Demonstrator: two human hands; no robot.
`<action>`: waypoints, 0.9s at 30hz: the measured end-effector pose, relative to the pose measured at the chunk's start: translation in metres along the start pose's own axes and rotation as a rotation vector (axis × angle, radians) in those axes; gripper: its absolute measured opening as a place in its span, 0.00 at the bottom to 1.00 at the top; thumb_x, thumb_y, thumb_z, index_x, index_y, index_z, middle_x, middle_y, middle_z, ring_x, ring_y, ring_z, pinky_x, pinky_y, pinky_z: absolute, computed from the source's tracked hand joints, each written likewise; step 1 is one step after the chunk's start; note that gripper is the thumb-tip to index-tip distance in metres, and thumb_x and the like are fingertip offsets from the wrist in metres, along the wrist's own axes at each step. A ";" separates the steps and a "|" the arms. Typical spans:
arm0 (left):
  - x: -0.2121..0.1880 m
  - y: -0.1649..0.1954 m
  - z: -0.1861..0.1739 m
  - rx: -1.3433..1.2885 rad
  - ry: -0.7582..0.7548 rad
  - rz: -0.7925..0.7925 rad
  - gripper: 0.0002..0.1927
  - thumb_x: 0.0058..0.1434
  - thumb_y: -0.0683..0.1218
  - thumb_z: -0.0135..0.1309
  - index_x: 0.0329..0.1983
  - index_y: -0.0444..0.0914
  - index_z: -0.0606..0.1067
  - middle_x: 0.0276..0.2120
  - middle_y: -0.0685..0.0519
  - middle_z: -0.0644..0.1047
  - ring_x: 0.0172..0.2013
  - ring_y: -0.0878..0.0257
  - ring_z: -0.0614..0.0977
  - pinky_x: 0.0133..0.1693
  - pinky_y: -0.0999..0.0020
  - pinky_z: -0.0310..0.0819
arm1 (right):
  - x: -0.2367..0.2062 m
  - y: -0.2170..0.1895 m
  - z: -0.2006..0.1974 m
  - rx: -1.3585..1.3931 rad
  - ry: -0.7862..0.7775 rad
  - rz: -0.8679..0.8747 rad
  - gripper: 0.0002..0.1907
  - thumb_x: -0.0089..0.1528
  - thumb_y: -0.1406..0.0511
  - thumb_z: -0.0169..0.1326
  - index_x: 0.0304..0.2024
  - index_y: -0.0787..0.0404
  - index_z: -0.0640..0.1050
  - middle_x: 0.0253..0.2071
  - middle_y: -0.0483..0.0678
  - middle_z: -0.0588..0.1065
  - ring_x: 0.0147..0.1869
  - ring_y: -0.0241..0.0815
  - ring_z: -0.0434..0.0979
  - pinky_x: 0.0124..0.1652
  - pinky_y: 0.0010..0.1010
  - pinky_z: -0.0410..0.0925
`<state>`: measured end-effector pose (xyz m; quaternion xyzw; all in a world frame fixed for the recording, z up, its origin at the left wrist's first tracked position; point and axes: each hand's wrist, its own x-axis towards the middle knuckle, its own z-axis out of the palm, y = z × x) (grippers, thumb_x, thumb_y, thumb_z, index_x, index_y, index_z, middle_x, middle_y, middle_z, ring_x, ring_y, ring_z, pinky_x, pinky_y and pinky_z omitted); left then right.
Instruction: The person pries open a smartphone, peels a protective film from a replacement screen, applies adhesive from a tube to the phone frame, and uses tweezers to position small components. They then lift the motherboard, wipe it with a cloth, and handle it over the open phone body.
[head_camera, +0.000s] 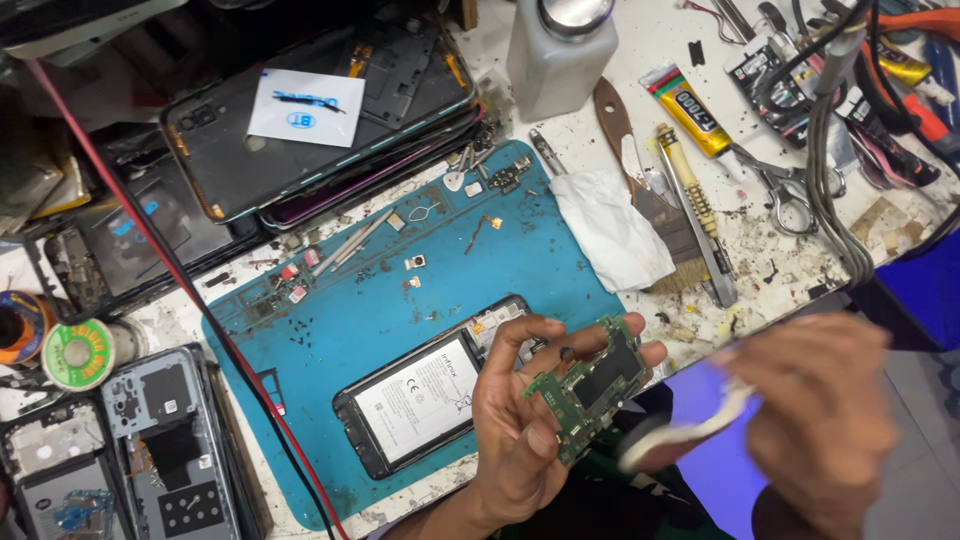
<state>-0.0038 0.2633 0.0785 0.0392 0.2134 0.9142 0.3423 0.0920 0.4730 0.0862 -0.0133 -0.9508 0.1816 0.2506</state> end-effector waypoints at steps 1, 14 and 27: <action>0.000 -0.001 0.001 0.006 -0.010 -0.003 0.44 0.60 0.58 0.69 0.65 0.34 0.54 0.67 0.23 0.65 0.66 0.35 0.72 0.69 0.39 0.65 | 0.001 -0.002 0.000 0.030 -0.052 -0.071 0.25 0.40 0.79 0.52 0.38 0.57 0.81 0.36 0.47 0.77 0.45 0.51 0.77 0.52 0.48 0.67; -0.006 0.006 -0.003 0.057 -0.036 -0.048 0.46 0.59 0.61 0.67 0.65 0.37 0.51 0.64 0.27 0.68 0.66 0.36 0.72 0.64 0.37 0.68 | 0.005 -0.010 0.011 -0.016 0.016 0.042 0.20 0.48 0.81 0.53 0.41 0.63 0.79 0.40 0.49 0.79 0.47 0.52 0.78 0.54 0.45 0.66; -0.007 0.002 -0.009 -0.014 -0.035 -0.080 0.45 0.61 0.61 0.66 0.65 0.34 0.53 0.61 0.28 0.70 0.63 0.33 0.74 0.66 0.34 0.69 | 0.007 0.003 0.008 -0.132 0.087 0.084 0.20 0.59 0.84 0.57 0.47 0.60 0.81 0.43 0.45 0.77 0.51 0.46 0.76 0.54 0.33 0.63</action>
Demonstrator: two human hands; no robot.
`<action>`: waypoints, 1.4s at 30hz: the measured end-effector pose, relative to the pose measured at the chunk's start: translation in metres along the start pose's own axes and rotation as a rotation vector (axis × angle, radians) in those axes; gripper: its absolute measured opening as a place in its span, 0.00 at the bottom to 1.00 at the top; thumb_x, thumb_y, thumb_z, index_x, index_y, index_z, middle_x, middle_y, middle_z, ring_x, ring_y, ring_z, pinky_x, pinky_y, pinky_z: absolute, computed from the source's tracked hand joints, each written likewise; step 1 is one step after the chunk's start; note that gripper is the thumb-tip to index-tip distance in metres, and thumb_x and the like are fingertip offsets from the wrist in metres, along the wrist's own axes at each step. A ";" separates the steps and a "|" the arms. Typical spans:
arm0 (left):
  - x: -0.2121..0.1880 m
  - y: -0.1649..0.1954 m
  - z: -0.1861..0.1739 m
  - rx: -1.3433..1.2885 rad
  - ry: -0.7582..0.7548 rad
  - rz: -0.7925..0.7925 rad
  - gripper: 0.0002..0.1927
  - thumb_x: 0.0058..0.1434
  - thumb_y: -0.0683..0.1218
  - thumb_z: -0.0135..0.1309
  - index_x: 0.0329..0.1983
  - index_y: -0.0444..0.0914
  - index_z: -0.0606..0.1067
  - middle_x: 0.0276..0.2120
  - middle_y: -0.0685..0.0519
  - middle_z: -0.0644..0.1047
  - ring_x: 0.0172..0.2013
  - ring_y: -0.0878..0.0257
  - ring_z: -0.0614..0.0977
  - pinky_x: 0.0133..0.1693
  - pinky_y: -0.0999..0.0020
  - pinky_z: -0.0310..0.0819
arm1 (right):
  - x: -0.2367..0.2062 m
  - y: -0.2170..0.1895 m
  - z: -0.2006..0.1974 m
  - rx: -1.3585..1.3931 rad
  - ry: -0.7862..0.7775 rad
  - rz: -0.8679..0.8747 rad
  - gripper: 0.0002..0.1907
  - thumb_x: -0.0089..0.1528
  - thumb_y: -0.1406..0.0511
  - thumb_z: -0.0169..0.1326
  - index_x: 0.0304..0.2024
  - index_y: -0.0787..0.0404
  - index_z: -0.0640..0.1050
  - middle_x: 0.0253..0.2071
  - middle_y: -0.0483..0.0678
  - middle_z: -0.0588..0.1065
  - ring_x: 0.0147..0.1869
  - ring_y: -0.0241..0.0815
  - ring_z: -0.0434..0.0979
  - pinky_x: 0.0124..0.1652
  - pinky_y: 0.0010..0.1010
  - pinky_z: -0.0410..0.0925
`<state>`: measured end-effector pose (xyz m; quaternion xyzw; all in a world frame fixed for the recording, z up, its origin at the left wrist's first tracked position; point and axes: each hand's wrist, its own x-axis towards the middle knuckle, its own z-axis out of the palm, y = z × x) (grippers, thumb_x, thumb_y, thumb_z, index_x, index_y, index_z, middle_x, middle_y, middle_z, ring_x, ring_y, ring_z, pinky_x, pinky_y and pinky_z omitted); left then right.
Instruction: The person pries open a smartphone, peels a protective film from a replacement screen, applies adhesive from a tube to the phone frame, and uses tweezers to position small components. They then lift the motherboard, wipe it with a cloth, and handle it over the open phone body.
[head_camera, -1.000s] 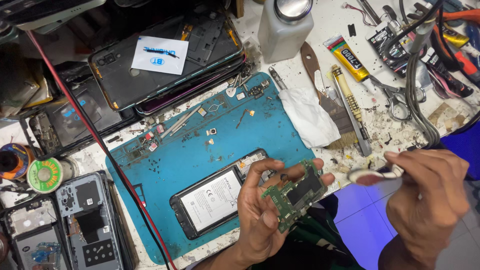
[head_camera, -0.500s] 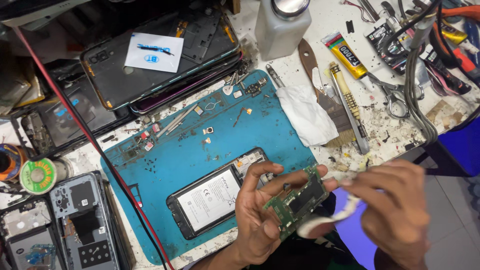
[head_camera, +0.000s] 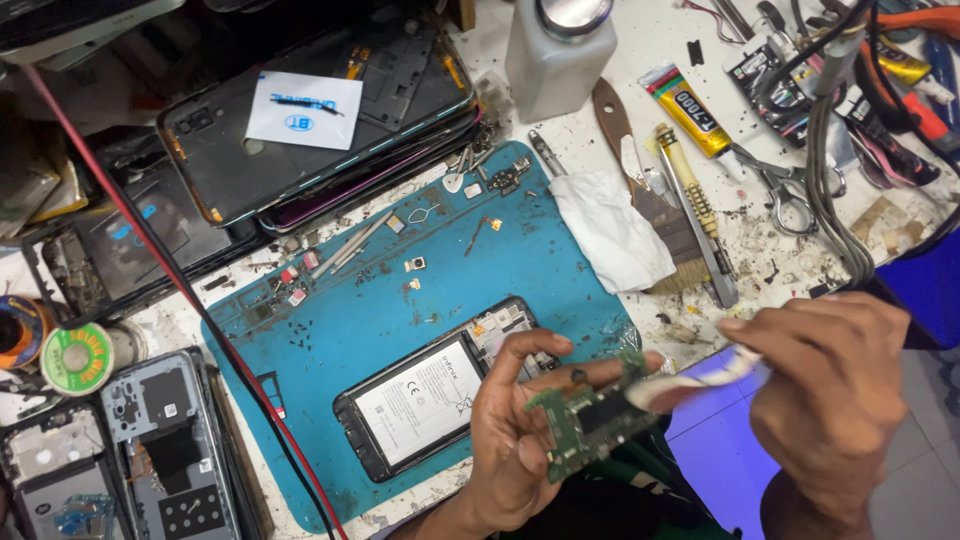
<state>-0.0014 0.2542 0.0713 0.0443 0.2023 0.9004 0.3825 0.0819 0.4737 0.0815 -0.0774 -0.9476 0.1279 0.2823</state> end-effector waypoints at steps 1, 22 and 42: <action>-0.001 0.000 0.000 -0.001 -0.001 0.009 0.46 0.62 0.60 0.66 0.67 0.33 0.53 0.60 0.29 0.70 0.63 0.33 0.73 0.71 0.35 0.68 | -0.001 0.001 0.002 -0.014 -0.004 0.014 0.20 0.58 0.84 0.55 0.48 0.60 0.81 0.43 0.45 0.77 0.51 0.46 0.77 0.54 0.33 0.63; -0.008 0.016 -0.006 0.026 -0.041 0.140 0.41 0.66 0.59 0.61 0.68 0.39 0.51 0.71 0.27 0.62 0.70 0.34 0.69 0.72 0.38 0.65 | 0.004 -0.037 0.020 0.304 -0.101 0.049 0.23 0.50 0.85 0.52 0.45 0.64 0.79 0.38 0.50 0.77 0.46 0.51 0.79 0.49 0.38 0.66; -0.008 0.010 0.004 0.097 0.100 0.305 0.40 0.67 0.53 0.65 0.69 0.35 0.54 0.71 0.27 0.62 0.71 0.37 0.69 0.72 0.44 0.65 | -0.037 -0.063 0.026 0.817 -0.092 0.462 0.39 0.44 0.67 0.75 0.56 0.69 0.75 0.35 0.47 0.73 0.30 0.27 0.67 0.28 0.16 0.60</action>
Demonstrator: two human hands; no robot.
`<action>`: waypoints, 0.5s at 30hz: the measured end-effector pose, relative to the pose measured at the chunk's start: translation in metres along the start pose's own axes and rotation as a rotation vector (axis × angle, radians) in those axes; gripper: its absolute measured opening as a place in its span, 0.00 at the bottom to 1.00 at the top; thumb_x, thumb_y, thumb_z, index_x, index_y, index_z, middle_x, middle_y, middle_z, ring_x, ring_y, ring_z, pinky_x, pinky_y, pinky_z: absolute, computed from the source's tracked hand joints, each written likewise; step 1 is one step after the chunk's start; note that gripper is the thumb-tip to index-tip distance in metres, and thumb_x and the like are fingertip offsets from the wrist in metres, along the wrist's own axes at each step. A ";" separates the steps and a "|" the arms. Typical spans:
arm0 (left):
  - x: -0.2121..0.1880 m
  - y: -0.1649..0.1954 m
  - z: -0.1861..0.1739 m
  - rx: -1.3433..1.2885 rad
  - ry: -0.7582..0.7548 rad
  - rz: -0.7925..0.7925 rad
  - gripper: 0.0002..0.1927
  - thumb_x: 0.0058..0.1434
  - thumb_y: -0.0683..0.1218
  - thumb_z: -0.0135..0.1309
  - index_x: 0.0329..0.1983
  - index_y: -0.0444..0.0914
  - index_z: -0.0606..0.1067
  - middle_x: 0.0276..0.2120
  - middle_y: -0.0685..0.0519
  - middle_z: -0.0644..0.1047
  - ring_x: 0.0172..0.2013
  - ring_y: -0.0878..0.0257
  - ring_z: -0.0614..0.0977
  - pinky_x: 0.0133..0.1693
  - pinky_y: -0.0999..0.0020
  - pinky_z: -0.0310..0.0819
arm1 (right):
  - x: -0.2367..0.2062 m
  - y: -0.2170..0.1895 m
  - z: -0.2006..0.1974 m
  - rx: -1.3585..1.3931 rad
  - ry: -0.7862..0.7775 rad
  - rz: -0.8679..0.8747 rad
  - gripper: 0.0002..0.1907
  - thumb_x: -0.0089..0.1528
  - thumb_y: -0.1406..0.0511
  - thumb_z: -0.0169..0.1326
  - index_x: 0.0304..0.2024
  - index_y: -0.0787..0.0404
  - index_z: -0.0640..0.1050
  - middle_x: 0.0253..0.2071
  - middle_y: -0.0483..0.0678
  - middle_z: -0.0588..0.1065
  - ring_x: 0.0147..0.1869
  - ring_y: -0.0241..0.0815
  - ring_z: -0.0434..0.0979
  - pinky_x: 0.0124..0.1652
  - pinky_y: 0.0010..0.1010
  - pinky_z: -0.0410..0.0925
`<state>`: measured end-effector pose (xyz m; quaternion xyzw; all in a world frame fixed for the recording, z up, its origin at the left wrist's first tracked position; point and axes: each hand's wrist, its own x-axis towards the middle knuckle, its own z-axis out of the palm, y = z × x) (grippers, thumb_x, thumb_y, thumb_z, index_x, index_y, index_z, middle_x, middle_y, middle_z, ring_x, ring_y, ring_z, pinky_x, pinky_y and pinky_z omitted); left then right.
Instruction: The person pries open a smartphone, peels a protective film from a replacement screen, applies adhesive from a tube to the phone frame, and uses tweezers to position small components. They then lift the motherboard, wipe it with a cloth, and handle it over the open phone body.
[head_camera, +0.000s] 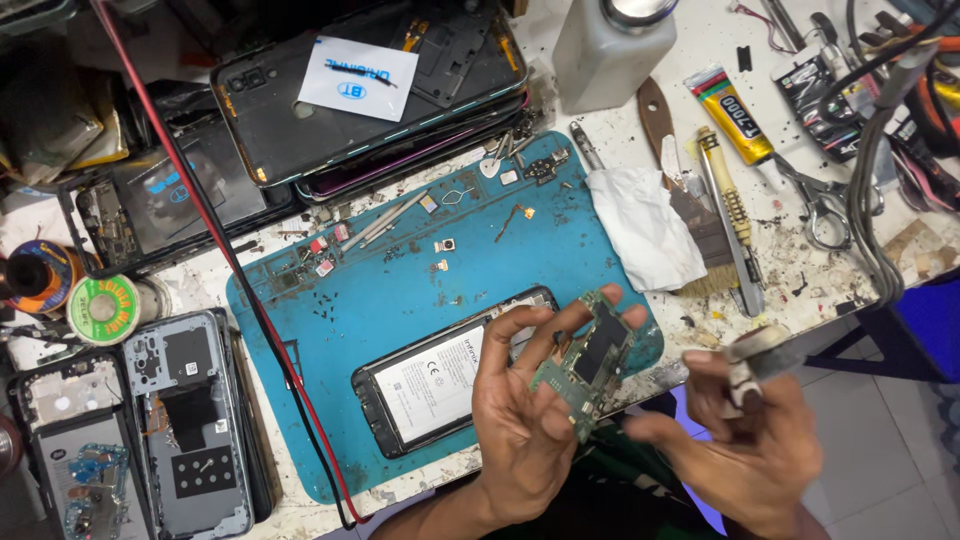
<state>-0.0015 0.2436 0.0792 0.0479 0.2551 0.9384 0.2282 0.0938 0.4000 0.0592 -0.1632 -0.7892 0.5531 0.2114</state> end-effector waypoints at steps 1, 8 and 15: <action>0.000 -0.001 0.003 0.024 0.023 0.014 0.40 0.66 0.52 0.65 0.69 0.35 0.54 0.71 0.27 0.63 0.71 0.37 0.69 0.72 0.45 0.66 | 0.001 0.000 0.005 0.014 0.027 -0.021 0.35 0.50 0.68 0.77 0.55 0.68 0.74 0.37 0.47 0.73 0.29 0.24 0.64 0.27 0.13 0.58; -0.001 -0.002 0.010 0.138 0.077 0.043 0.41 0.61 0.41 0.68 0.69 0.34 0.55 0.71 0.35 0.62 0.73 0.43 0.67 0.71 0.50 0.67 | 0.024 -0.016 0.017 0.003 -0.071 -0.381 0.39 0.51 0.70 0.71 0.59 0.61 0.63 0.44 0.56 0.78 0.30 0.27 0.66 0.31 0.16 0.62; -0.013 -0.012 -0.010 0.184 0.162 0.063 0.43 0.55 0.32 0.69 0.68 0.34 0.56 0.58 0.31 0.69 0.62 0.46 0.77 0.67 0.50 0.74 | 0.040 -0.020 0.022 0.181 0.178 -0.080 0.36 0.61 0.70 0.65 0.65 0.63 0.59 0.36 0.53 0.78 0.30 0.28 0.69 0.34 0.15 0.62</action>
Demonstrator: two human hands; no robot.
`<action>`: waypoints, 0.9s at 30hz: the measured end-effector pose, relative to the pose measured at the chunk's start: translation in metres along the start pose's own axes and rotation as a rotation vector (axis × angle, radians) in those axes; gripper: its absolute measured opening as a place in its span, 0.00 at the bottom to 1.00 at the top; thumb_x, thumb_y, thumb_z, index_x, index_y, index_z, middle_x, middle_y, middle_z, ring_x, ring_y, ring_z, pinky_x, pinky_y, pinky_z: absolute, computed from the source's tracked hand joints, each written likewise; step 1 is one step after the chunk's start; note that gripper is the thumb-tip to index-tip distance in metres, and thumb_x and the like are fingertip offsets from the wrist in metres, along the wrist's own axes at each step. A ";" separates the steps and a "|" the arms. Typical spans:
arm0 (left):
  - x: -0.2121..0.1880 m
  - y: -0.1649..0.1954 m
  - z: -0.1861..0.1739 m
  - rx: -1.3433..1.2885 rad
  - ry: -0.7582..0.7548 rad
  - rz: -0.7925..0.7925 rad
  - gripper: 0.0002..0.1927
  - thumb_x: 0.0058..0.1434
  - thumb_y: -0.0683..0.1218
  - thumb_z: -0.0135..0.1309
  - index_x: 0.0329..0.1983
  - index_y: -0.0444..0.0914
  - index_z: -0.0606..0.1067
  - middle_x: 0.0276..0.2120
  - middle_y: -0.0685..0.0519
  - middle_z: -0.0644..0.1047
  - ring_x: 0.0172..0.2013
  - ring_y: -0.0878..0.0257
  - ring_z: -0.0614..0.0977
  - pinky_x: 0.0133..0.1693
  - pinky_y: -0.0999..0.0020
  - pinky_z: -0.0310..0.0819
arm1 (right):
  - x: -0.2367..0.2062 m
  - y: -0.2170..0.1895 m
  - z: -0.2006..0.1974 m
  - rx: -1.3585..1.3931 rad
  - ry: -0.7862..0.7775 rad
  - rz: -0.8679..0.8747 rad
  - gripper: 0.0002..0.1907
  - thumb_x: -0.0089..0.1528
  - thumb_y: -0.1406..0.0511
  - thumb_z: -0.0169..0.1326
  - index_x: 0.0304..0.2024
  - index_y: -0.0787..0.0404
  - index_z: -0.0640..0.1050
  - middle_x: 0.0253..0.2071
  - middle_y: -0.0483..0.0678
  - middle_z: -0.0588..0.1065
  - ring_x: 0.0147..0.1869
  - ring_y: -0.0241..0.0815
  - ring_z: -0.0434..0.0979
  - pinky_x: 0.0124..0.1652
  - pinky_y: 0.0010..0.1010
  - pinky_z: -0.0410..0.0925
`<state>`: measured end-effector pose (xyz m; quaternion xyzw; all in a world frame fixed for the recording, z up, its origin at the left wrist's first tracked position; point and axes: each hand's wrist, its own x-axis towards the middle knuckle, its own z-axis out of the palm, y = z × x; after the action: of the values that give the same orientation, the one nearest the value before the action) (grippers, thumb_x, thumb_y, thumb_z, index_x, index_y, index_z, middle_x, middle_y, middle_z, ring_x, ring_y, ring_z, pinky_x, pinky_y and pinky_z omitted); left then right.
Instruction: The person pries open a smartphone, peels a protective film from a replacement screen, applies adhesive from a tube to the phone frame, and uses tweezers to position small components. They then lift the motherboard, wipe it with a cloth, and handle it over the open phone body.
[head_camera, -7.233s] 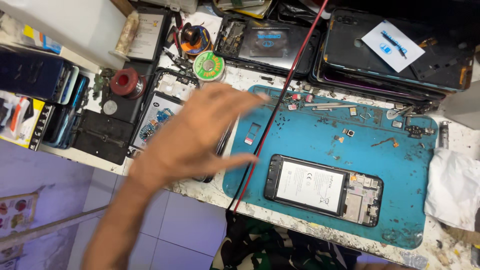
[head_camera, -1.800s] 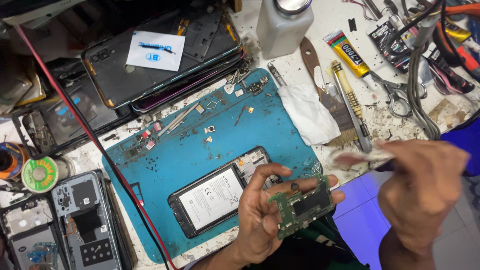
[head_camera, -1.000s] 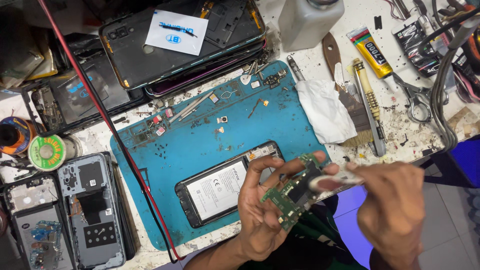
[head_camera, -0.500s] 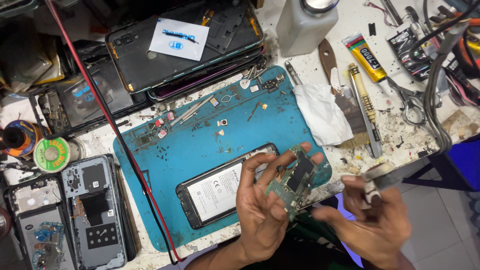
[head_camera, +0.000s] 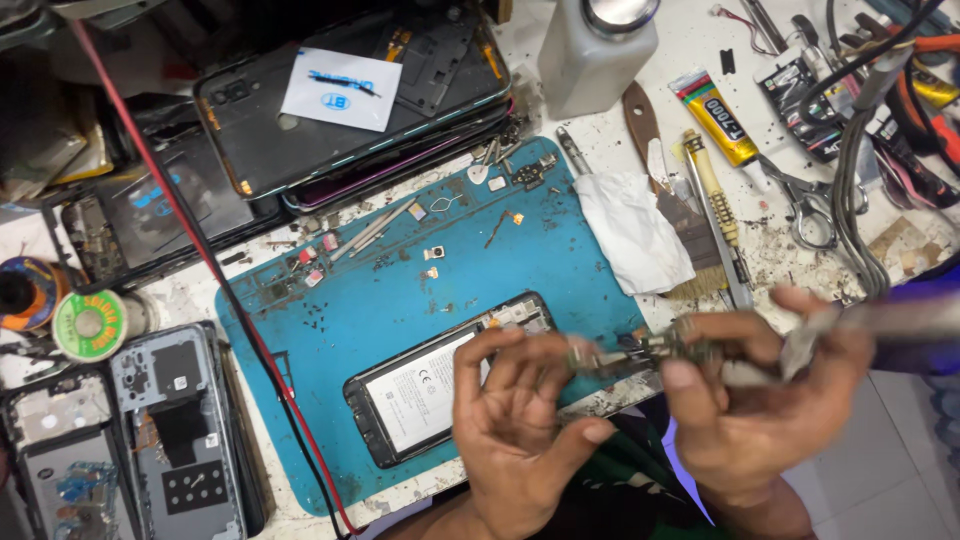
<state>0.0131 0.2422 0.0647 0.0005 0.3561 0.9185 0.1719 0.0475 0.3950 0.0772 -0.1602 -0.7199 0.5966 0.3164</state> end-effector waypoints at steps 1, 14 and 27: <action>-0.001 -0.001 -0.003 -0.042 0.061 -0.062 0.42 0.54 0.31 0.69 0.66 0.33 0.57 0.52 0.29 0.71 0.57 0.45 0.80 0.64 0.50 0.77 | 0.004 0.001 -0.002 0.090 -0.033 0.045 0.36 0.62 0.70 0.64 0.66 0.64 0.59 0.36 0.53 0.78 0.33 0.30 0.70 0.37 0.17 0.63; 0.005 0.015 0.000 0.019 -0.281 -0.163 0.48 0.49 0.37 0.75 0.67 0.35 0.57 0.65 0.28 0.72 0.64 0.48 0.78 0.60 0.57 0.79 | 0.022 -0.012 -0.003 0.455 -0.370 0.476 0.42 0.57 0.69 0.63 0.69 0.71 0.59 0.36 0.57 0.77 0.43 0.41 0.78 0.48 0.31 0.71; 0.013 0.048 -0.013 -0.383 -0.296 -0.488 0.54 0.55 0.62 0.71 0.71 0.36 0.52 0.61 0.26 0.70 0.63 0.31 0.73 0.66 0.37 0.67 | 0.024 0.006 -0.021 -0.178 -0.158 -0.311 0.07 0.76 0.64 0.55 0.51 0.61 0.75 0.36 0.51 0.78 0.42 0.38 0.81 0.51 0.31 0.71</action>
<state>-0.0165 0.2045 0.0848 0.0163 0.1377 0.8905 0.4333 0.0421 0.4273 0.0801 -0.0274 -0.8084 0.4854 0.3319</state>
